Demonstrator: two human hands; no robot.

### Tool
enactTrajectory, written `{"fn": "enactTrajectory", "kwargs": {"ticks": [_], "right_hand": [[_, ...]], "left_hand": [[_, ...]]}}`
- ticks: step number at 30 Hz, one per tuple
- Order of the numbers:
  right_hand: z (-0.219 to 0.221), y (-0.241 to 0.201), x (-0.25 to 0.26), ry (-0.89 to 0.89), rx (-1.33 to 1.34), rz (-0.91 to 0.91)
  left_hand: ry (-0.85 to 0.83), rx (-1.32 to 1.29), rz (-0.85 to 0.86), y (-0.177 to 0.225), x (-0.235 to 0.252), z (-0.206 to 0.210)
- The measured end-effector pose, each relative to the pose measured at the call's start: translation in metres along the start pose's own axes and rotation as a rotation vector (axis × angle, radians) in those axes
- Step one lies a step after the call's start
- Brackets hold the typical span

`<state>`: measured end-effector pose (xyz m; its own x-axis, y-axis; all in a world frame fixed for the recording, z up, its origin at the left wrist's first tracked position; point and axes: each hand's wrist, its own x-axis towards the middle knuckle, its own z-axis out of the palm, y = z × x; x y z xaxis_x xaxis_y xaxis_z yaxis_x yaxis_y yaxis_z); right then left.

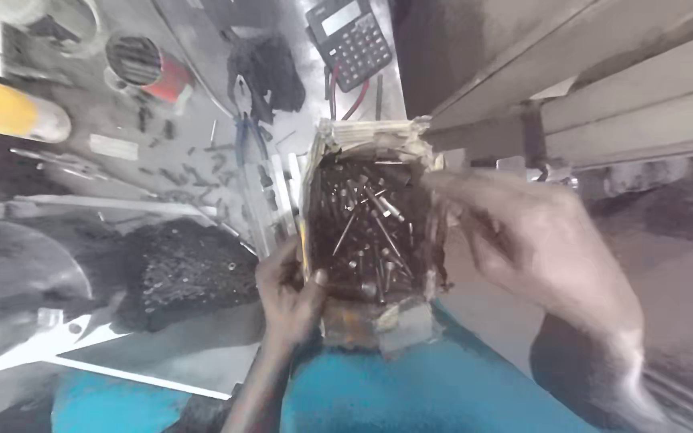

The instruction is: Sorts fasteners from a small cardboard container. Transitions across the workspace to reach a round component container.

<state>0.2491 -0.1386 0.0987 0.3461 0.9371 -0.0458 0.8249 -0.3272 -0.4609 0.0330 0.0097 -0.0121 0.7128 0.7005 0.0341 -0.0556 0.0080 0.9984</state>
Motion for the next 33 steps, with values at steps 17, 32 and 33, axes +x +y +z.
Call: {"fn": "enactTrajectory", "kwargs": {"ticks": [17,32,33], "right_hand": [[0.083,-0.025,0.033,-0.389,0.001,0.107],[0.053,-0.022,-0.043,-0.4,0.181,-0.246],[0.051,-0.019,-0.045,-0.399,0.18,-0.231]], "left_hand": [[0.087,0.029,0.033,-0.003,0.002,0.006],[0.058,-0.013,0.04,-0.005,0.0,0.005],[0.057,-0.011,0.037,-0.005,0.0,0.005]]}}
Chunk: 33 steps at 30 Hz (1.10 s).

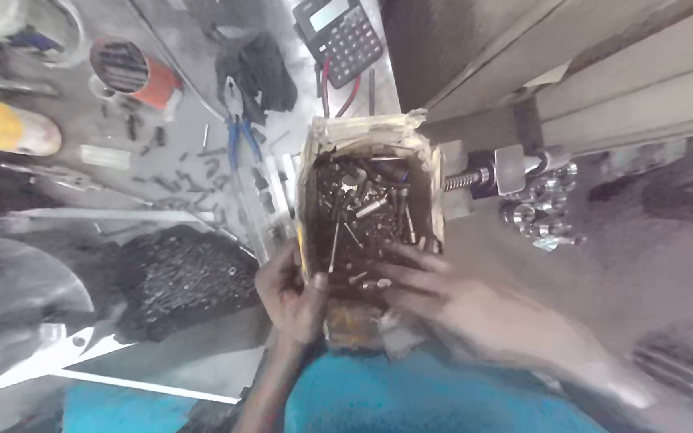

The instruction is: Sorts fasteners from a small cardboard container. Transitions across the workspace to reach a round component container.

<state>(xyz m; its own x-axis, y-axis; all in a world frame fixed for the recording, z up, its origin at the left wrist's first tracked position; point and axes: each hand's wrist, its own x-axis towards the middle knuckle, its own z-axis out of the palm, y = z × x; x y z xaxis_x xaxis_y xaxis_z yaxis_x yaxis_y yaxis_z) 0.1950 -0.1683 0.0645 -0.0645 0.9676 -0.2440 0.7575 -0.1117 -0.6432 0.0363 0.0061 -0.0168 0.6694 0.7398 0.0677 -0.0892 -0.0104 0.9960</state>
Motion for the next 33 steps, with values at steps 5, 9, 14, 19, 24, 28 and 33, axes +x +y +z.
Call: {"fn": "enactTrajectory", "kwargs": {"ticks": [5,9,14,19,24,28,33], "right_hand": [[-0.009,0.0,-0.002,-0.011,-0.025,0.044],[-0.024,0.003,0.005,0.165,-0.036,0.019],[-0.041,0.008,0.035,0.368,-0.241,0.298],[-0.014,0.014,0.086,0.179,-0.596,0.558],[-0.01,0.013,0.078,0.116,-0.473,0.437],[-0.017,0.016,0.052,0.059,-0.362,0.229],[-0.032,0.017,0.052,0.216,-0.286,0.314]], "left_hand": [[-0.002,-0.032,0.015,-0.004,0.0,0.001],[0.0,0.017,0.013,0.0,0.001,0.0],[-0.008,-0.038,0.029,-0.001,0.002,0.001],[-0.01,-0.05,0.029,-0.003,0.003,0.0],[0.04,-0.007,0.027,-0.005,0.0,0.0],[0.043,-0.023,0.03,-0.008,0.001,0.001],[0.027,-0.012,0.047,-0.008,0.002,0.001]]}}
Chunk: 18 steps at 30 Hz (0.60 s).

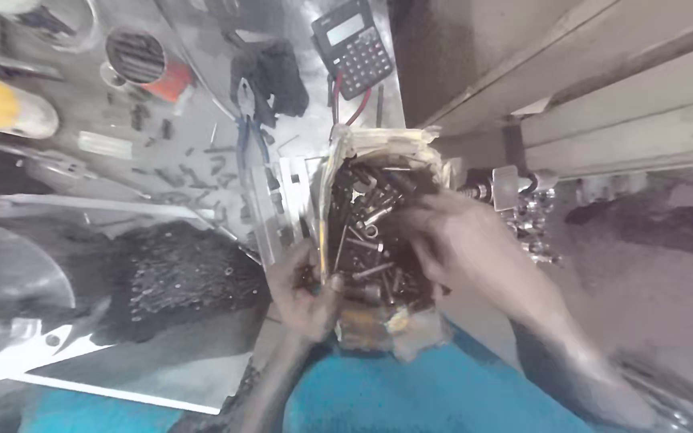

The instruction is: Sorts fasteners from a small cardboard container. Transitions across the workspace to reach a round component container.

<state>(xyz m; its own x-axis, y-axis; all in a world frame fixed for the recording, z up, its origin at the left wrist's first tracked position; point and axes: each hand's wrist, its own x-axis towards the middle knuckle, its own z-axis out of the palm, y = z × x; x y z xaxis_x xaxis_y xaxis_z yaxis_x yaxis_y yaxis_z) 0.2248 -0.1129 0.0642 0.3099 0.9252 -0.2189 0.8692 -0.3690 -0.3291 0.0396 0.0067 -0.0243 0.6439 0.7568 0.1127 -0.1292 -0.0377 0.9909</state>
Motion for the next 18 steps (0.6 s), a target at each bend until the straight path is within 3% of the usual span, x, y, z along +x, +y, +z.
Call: {"fn": "enactTrajectory", "kwargs": {"ticks": [4,13,18], "right_hand": [[0.002,0.004,0.019,0.051,-0.109,0.129],[0.041,-0.013,0.04,0.059,-0.364,0.189],[0.021,-0.005,0.018,-0.082,-0.213,0.043]], "left_hand": [[-0.024,-0.013,0.006,-0.001,0.001,-0.003],[-0.022,-0.025,0.008,0.001,0.001,0.0],[-0.029,0.012,0.018,0.001,0.003,-0.003]]}}
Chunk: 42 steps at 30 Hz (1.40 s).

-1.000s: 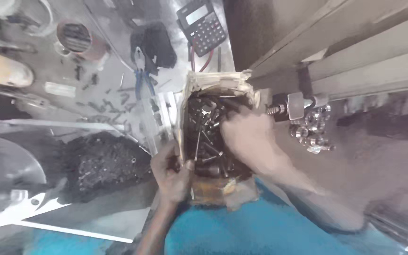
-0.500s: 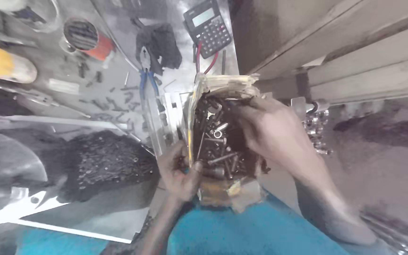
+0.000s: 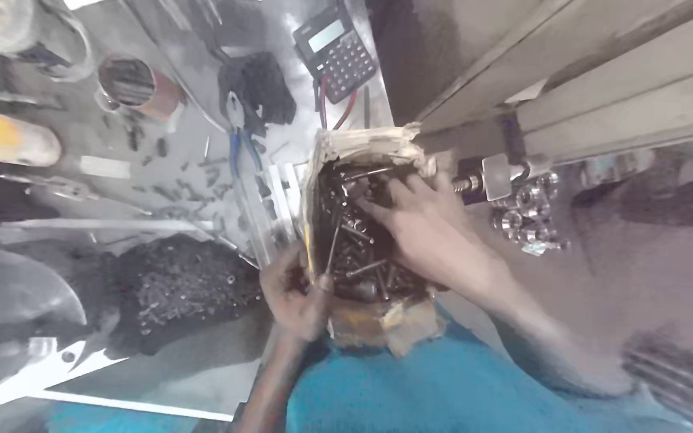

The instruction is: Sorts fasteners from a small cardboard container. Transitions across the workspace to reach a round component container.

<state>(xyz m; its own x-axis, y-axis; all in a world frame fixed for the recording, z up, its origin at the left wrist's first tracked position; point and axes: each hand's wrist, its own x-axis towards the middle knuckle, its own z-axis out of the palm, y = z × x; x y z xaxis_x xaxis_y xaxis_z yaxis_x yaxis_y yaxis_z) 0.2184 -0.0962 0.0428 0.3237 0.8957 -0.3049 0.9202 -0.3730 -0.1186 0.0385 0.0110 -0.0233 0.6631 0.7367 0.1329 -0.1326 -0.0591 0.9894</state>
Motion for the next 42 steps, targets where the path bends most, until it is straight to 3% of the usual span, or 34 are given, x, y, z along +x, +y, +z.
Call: {"fn": "enactTrajectory", "kwargs": {"ticks": [3,8,12,18,23,28,32,37,42], "right_hand": [[-0.019,0.013,-0.015,-0.07,0.072,-0.048],[-0.027,0.012,-0.002,0.113,0.113,0.089],[-0.024,-0.008,0.027,-0.094,-0.036,0.258],[0.0,-0.014,0.042,-0.052,0.033,0.197],[-0.01,-0.011,0.013,-0.206,0.053,0.118],[-0.008,-0.006,-0.018,-0.058,0.09,0.04],[-0.008,0.003,-0.019,0.079,0.367,0.016],[-0.014,0.006,-0.014,0.073,1.07,0.056],[-0.012,0.007,-0.018,0.068,1.351,-0.093]], "left_hand": [[0.005,0.013,-0.016,0.0,0.0,0.0],[-0.013,0.0,0.007,-0.001,0.0,0.001],[-0.023,0.034,0.016,0.0,0.001,-0.001],[-0.013,-0.008,-0.01,0.0,0.0,-0.001],[-0.028,0.019,0.005,0.001,0.002,-0.001],[-0.03,-0.005,-0.006,-0.001,0.002,-0.001],[-0.045,-0.004,-0.007,0.001,0.003,0.0],[-0.054,-0.017,0.003,-0.001,0.004,-0.002],[-0.012,-0.025,0.028,0.005,0.004,0.0]]}}
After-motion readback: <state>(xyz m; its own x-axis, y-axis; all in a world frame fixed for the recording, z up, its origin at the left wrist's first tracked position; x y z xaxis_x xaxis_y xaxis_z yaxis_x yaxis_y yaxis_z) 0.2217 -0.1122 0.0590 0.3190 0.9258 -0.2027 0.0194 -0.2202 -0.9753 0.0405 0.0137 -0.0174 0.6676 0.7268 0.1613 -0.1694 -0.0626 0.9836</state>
